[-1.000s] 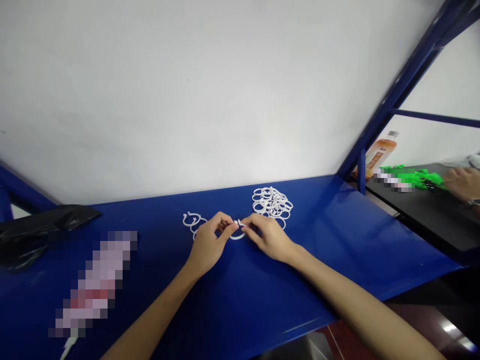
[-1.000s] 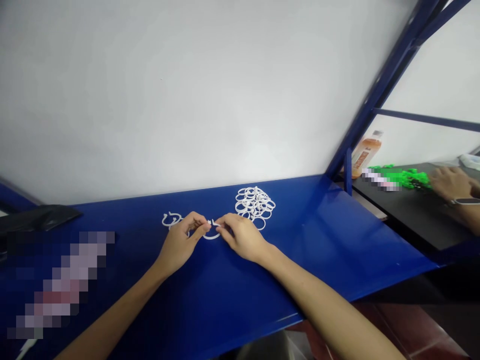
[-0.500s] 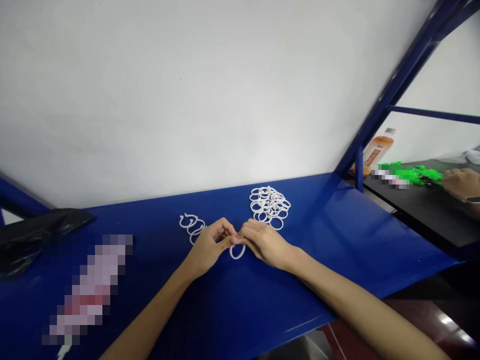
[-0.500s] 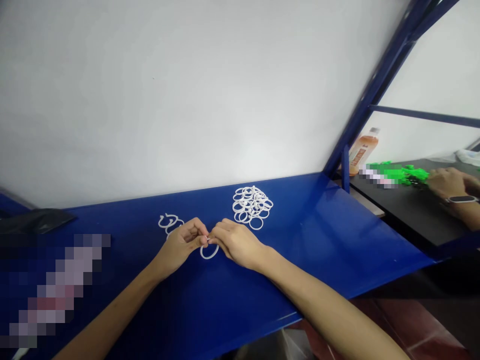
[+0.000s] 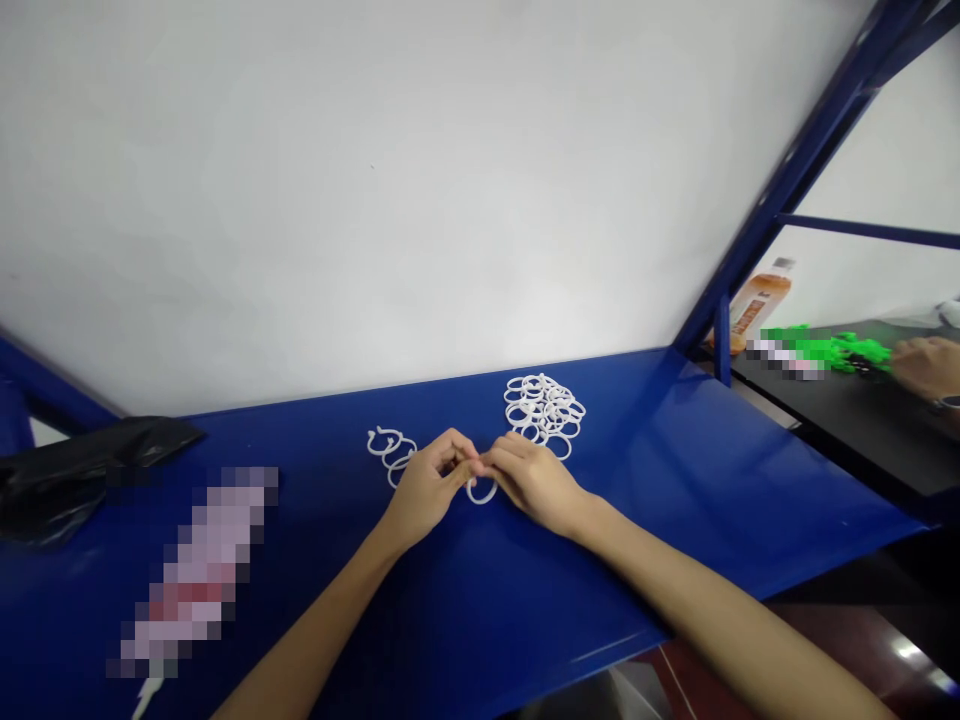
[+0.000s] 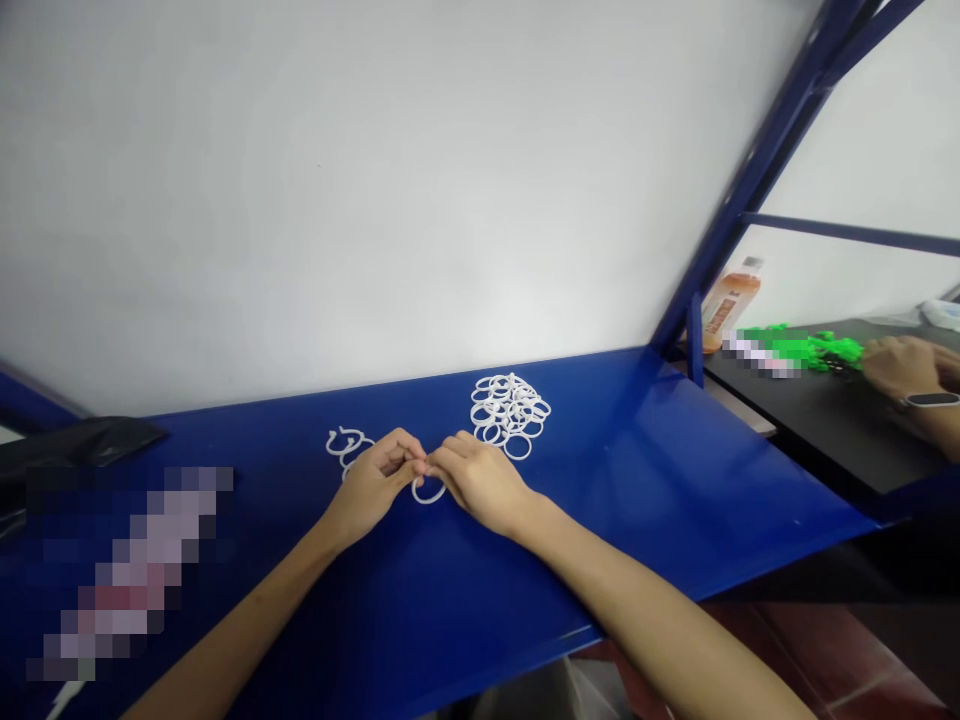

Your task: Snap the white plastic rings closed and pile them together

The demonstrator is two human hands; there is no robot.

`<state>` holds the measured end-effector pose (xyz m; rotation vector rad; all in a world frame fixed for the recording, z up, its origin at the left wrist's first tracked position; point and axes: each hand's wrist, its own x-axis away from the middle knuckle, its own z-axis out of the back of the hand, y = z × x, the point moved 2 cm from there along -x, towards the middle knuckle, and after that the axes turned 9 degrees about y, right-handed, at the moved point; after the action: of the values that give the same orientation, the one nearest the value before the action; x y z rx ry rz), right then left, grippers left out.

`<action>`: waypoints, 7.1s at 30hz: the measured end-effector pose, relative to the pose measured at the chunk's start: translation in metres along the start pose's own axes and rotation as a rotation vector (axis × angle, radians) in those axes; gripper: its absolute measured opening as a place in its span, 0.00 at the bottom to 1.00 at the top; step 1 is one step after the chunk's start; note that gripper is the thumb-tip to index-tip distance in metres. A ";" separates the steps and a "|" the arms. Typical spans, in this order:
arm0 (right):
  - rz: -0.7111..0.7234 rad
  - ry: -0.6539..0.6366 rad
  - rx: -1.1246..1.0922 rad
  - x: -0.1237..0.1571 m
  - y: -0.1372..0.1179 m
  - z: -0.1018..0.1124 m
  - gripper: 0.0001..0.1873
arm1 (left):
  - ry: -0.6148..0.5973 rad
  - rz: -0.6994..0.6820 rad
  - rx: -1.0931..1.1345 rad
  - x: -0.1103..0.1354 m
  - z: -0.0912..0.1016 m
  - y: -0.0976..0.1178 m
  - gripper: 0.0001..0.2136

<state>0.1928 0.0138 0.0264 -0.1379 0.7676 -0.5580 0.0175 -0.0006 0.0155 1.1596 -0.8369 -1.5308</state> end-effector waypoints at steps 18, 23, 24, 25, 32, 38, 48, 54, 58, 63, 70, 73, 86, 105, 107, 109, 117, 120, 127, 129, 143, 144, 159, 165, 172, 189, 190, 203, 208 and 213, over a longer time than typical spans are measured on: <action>-0.579 0.360 0.471 -0.002 0.101 0.040 0.11 | 0.027 0.062 -1.355 -0.018 0.080 -0.023 0.14; -0.533 0.341 0.532 -0.002 0.104 0.031 0.10 | 0.031 0.077 -1.357 -0.017 0.079 -0.019 0.13; -0.523 0.345 0.541 -0.002 0.104 0.031 0.11 | 0.056 0.070 -1.356 -0.017 0.080 -0.018 0.13; -0.514 0.351 0.547 -0.001 0.103 0.032 0.11 | 0.093 0.054 -1.354 -0.017 0.081 -0.017 0.13; -0.387 0.393 0.428 -0.003 0.071 0.039 0.11 | 0.279 -0.484 -1.093 -0.013 0.058 -0.009 0.09; -0.378 0.093 -0.103 -0.007 0.023 0.020 0.13 | 0.050 -0.983 -0.845 0.009 0.002 0.008 0.11; -0.448 0.073 -0.217 -0.002 0.023 0.003 0.11 | 0.194 -0.758 -0.648 0.009 -0.006 0.003 0.09; -0.425 0.040 -0.151 -0.001 0.021 0.003 0.13 | 0.124 -0.594 -0.613 0.005 0.004 -0.006 0.11; -0.408 0.036 -0.078 0.000 0.021 0.002 0.10 | 0.045 -0.584 -0.616 0.007 0.007 -0.002 0.07; -0.348 0.002 -0.117 0.000 0.020 0.002 0.07 | 0.074 -0.620 -0.665 0.004 0.008 -0.006 0.10; -0.269 -0.057 -0.251 0.001 0.019 -0.002 0.06 | 0.143 -0.616 -0.731 0.002 0.009 -0.012 0.12; -0.234 -0.065 -0.275 0.001 0.017 -0.002 0.07 | 0.137 -0.631 -0.755 0.005 0.008 -0.010 0.13; -0.114 -0.105 0.161 -0.005 0.020 0.012 0.12 | 0.097 -0.541 -0.947 -0.002 0.017 -0.008 0.08; -0.418 -0.172 0.239 0.009 0.084 0.078 0.09 | 0.020 -0.338 -1.206 -0.001 0.031 -0.013 0.13; -0.436 -0.170 0.254 0.010 0.088 0.079 0.09 | 0.025 -0.326 -1.219 0.000 0.030 -0.011 0.14; -0.440 -0.173 0.261 0.011 0.091 0.078 0.10 | 0.023 -0.313 -1.229 0.001 0.029 -0.011 0.14; -0.448 -0.170 0.347 0.011 0.089 0.077 0.11 | 0.110 -0.307 -1.232 0.001 0.030 -0.010 0.15; -0.453 -0.141 0.407 0.008 0.085 0.077 0.09 | 0.157 -0.263 -1.239 -0.002 0.038 -0.009 0.16; -0.321 -0.081 0.436 0.000 0.062 0.058 0.10 | 0.084 -0.149 -1.215 -0.010 0.058 -0.023 0.14; -0.269 -0.087 0.385 -0.001 0.053 0.047 0.10 | 0.066 -0.161 -1.178 -0.010 0.057 -0.026 0.12; -0.359 -0.104 -0.212 0.002 0.009 0.000 0.05 | 0.157 -0.491 -0.687 0.009 0.009 0.015 0.10; -0.365 -0.093 -0.214 0.002 0.008 0.000 0.05 | 0.144 -0.465 -0.612 0.009 0.008 0.016 0.11; -0.036 0.006 -0.134 0.008 -0.001 -0.006 0.13 | 0.108 -0.240 -0.298 0.007 0.010 0.001 0.11; -0.073 -0.033 -0.114 0.005 0.003 -0.007 0.12 | 0.081 -0.132 -0.256 0.004 0.005 -0.003 0.09; -0.191 0.055 -0.218 0.001 0.003 0.005 0.15 | 0.131 0.032 -0.105 -0.006 0.014 -0.018 0.15; -0.178 0.190 0.393 -0.012 0.064 0.013 0.12 | 0.248 -0.142 -1.150 -0.015 0.046 -0.029 0.26; -0.193 0.183 0.433 -0.012 0.068 0.013 0.12 | 0.233 -0.136 -1.173 -0.014 0.045 -0.030 0.27; -0.219 0.195 0.388 -0.005 0.070 0.012 0.12 | 0.187 -0.136 -1.048 -0.011 0.030 -0.033 0.21; -0.302 0.199 0.306 0.027 0.032 0.028 0.12 | 0.183 -0.128 -0.999 -0.001 0.029 -0.026 0.17; -0.457 0.241 0.251 0.098 -0.024 0.061 0.10 | 0.121 -0.200 -0.962 0.025 0.026 -0.014 0.13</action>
<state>0.2815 -0.0628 0.0172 -0.0113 0.8974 -1.1141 -0.0120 -0.0220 0.0039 0.6000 0.1442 -1.6935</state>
